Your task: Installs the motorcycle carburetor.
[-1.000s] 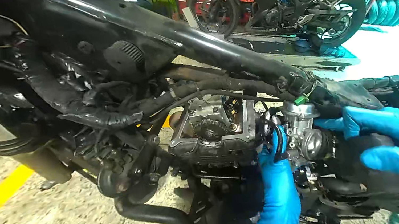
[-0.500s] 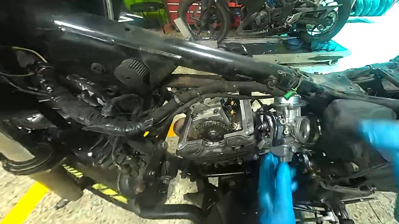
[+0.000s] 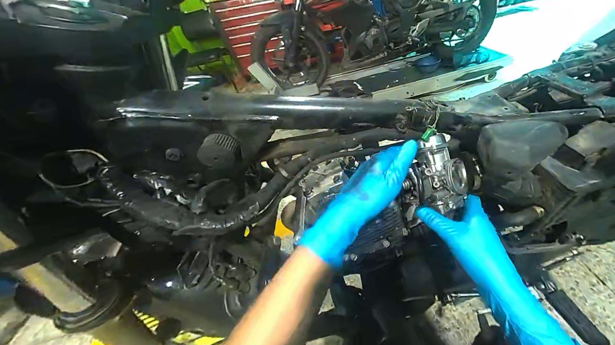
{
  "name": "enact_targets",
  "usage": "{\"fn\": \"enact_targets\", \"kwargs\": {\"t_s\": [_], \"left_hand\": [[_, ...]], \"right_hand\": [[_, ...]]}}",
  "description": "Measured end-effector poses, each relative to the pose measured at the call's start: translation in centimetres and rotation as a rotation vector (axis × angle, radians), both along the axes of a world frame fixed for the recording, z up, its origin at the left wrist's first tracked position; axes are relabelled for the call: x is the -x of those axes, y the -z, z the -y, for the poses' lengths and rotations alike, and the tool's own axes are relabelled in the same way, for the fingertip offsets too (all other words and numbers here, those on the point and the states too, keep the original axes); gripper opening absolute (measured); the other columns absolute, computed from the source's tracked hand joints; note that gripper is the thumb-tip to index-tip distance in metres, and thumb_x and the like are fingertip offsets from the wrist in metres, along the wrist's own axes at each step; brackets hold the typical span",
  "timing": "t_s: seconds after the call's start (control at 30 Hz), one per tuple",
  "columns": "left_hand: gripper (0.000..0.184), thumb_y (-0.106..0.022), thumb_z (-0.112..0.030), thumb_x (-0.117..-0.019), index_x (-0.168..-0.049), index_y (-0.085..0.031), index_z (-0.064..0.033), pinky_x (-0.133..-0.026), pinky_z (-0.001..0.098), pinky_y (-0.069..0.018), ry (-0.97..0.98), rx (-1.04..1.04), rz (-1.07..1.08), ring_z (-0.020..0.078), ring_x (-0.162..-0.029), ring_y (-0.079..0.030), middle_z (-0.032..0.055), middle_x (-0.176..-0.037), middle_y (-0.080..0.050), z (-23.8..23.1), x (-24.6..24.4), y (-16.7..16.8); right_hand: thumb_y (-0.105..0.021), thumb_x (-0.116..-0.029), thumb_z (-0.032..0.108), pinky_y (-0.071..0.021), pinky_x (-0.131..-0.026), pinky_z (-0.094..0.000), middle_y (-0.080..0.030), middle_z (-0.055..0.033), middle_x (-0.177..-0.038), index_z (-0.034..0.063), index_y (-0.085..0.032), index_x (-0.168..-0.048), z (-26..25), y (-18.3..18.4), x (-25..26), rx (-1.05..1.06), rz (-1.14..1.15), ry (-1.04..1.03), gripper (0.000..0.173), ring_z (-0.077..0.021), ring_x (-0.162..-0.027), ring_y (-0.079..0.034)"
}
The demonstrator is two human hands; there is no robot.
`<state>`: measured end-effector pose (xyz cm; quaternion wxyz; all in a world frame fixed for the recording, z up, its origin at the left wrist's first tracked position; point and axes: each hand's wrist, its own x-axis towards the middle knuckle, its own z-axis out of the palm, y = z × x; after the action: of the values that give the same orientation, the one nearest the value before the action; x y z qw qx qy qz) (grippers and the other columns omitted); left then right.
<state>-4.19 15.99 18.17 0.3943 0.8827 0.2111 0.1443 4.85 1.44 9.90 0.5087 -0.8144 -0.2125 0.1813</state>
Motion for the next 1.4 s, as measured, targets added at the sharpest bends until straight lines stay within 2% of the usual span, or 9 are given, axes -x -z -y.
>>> {"fn": "enact_targets", "kwargs": {"t_s": [0.23, 0.4, 0.6, 0.77, 0.87, 0.97, 1.07, 1.23, 1.4], "left_hand": [[0.069, -0.019, -0.056, -0.1091, -0.149, -0.051, -0.0101, -0.115, 0.0567, -0.0341, 0.201, 0.018, -0.203, 0.0291, -0.140, -0.049, 0.0157, -0.150, -0.053, -2.7, -3.9, -0.3], [0.061, -0.025, -0.046, -0.1115, -0.128, -0.064, -0.0020, -0.104, 0.0567, -0.0424, 0.087, -0.146, -0.081, 0.0331, -0.123, -0.059, 0.0202, -0.125, -0.065, -0.9, -3.3, 0.9], [0.057, -0.037, -0.048, -0.1093, -0.132, -0.058, -0.0001, -0.104, 0.0519, -0.0469, -0.022, -0.237, 0.066, 0.0304, -0.119, -0.063, 0.0199, -0.126, -0.065, 0.7, -1.8, 2.7], [0.065, -0.035, -0.056, -0.1059, -0.123, -0.061, 0.0014, -0.103, 0.0523, -0.0471, -0.055, -0.353, 0.116, 0.0313, -0.114, -0.064, 0.0195, -0.116, -0.066, 0.3, -2.7, 4.0], [0.065, -0.038, -0.058, -0.1029, -0.118, -0.061, 0.0008, -0.096, 0.0490, -0.0507, -0.101, -0.468, 0.214, 0.0300, -0.106, -0.066, 0.0173, -0.109, -0.066, 0.7, -2.6, 5.2], [0.067, -0.032, -0.059, -0.1052, -0.119, -0.059, 0.0011, -0.098, 0.0520, -0.0490, -0.126, -0.431, 0.108, 0.0325, -0.110, -0.064, 0.0186, -0.111, -0.064, 1.0, -2.7, 4.5], [0.068, -0.026, -0.057, -0.1083, -0.118, -0.063, -0.0003, -0.092, 0.0598, -0.0490, -0.135, -0.270, -0.015, 0.0366, -0.108, -0.065, 0.0211, -0.109, -0.066, 1.0, -3.3, 2.3], [0.081, -0.024, -0.069, -0.1031, -0.129, -0.064, -0.0038, -0.103, 0.0637, -0.0435, -0.001, -0.098, -0.103, 0.0368, -0.118, -0.062, 0.0211, -0.120, -0.067, 0.1, -2.4, 0.4], [0.086, -0.028, -0.080, -0.0951, -0.126, -0.067, -0.0108, -0.096, 0.0649, -0.0459, -0.052, -0.055, -0.193, 0.0350, -0.115, -0.064, 0.0178, -0.118, -0.068, -0.6, -3.4, 0.2]], "right_hand": [[-0.079, -0.0752, 0.070, -0.0548, -0.082, -0.0593, -0.073, -0.0170, -0.096, 0.0067, -0.060, -0.133, 0.7, -0.7, -0.1, 0.392, 0.328, 0.042, 0.088, -0.0366, -0.094, -0.071], [-0.084, -0.0811, 0.052, -0.0571, -0.077, -0.0556, -0.073, -0.0122, -0.088, 0.0062, -0.059, -0.132, 0.1, 0.4, -0.1, 0.300, 0.262, 0.091, 0.073, -0.0304, -0.083, -0.072], [-0.085, -0.0851, 0.034, -0.0624, -0.067, -0.0443, -0.072, -0.0053, -0.083, 0.0103, -0.059, -0.122, -0.2, 1.6, -2.2, 0.183, 0.098, 0.009, 0.051, -0.0197, -0.068, -0.072], [-0.084, -0.0849, 0.040, -0.0588, -0.071, -0.0480, -0.071, -0.0064, -0.085, 0.0112, -0.064, -0.115, -0.1, 0.7, -3.5, 0.300, 0.109, -0.077, 0.046, -0.0214, -0.075, -0.070], [-0.079, -0.0870, 0.023, -0.0556, -0.067, -0.0494, -0.069, -0.0080, -0.084, 0.0109, -0.067, -0.105, -0.5, 0.8, -4.0, 0.272, 0.112, -0.109, 0.025, -0.0231, -0.075, -0.068], [-0.078, -0.0898, 0.021, -0.0577, -0.064, -0.0436, -0.069, -0.0077, -0.086, 0.0108, -0.060, -0.117, -0.5, 0.5, -3.8, 0.235, 0.017, -0.134, 0.034, -0.0207, -0.067, -0.067], [-0.075, -0.0935, 0.039, -0.0642, -0.063, -0.0358, -0.073, -0.0018, -0.081, 0.0138, -0.054, -0.131, 0.6, 1.2, -1.7, 0.085, 0.013, -0.067, 0.049, -0.0149, -0.064, -0.072], [-0.059, -0.0974, 0.051, -0.0595, -0.061, -0.0480, -0.072, -0.0070, -0.073, 0.0032, -0.056, -0.145, 0.4, 3.4, 0.3, 0.126, 0.514, 0.147, 0.068, -0.0232, -0.062, -0.071], [-0.064, -0.0992, 0.045, -0.0575, -0.059, -0.0509, -0.071, -0.0094, -0.073, 0.0081, -0.057, -0.145, 0.4, 1.9, 0.2, 0.208, 0.438, 0.131, 0.060, -0.0254, -0.059, -0.068]]}}
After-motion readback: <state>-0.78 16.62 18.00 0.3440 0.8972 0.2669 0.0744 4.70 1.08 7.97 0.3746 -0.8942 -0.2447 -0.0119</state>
